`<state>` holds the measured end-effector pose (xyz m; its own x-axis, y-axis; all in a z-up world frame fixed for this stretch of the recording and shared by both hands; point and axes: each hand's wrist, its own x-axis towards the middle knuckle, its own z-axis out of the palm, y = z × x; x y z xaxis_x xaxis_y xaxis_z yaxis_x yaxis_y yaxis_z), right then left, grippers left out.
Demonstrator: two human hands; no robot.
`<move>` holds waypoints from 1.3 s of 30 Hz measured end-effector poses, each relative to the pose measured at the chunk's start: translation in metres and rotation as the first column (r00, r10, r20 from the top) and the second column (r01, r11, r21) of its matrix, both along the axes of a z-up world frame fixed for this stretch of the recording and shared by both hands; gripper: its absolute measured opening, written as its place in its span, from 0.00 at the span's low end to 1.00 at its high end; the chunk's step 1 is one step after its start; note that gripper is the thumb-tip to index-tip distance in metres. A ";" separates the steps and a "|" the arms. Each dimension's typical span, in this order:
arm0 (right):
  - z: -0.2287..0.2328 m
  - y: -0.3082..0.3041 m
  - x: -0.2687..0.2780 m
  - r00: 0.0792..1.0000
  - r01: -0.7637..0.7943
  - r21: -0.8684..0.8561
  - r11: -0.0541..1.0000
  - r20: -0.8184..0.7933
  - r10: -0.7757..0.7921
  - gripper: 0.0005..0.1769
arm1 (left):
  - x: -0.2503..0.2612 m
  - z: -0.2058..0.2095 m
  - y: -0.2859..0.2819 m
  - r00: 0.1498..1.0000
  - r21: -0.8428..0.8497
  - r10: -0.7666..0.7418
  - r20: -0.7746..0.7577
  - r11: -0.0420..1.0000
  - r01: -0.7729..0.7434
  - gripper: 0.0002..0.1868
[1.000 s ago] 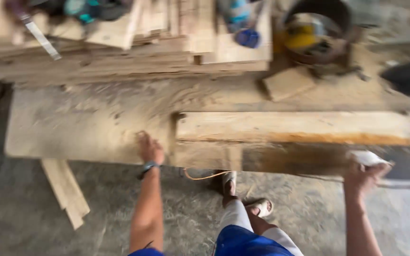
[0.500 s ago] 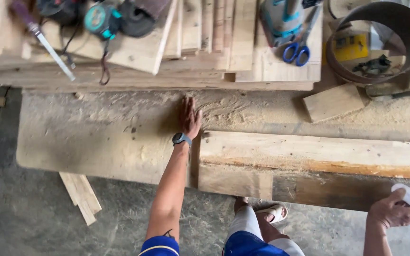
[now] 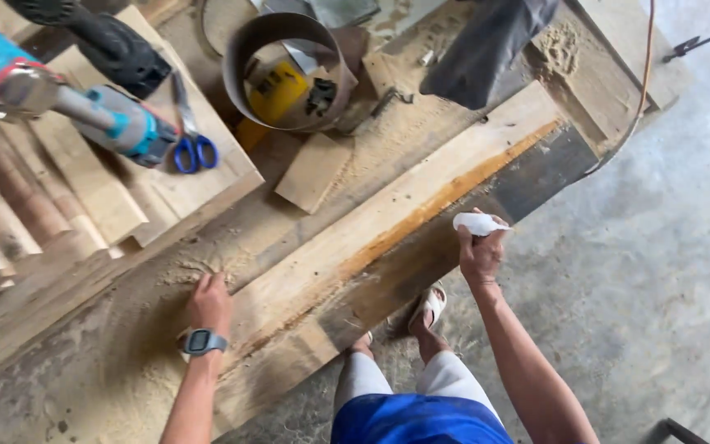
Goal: Applying a liquid substance to a wooden board, wiping it across the surface, and then sanding the board with a power sander.
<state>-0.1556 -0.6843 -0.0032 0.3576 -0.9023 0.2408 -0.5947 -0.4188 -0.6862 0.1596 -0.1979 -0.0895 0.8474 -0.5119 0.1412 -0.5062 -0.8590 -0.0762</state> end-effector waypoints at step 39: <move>0.002 -0.241 -0.011 0.960 -0.194 -0.254 0.948 0.151 0.237 0.24 | -0.226 0.061 -0.465 0.790 -0.364 -0.561 -0.249 0.810 0.460 0.37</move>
<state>-0.1666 -0.9256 -0.0017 0.4697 -0.7187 0.5127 -0.3502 -0.6848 -0.6391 -0.0666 -0.6626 -0.0287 0.4908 -0.8653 0.1023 -0.8261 -0.4247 0.3704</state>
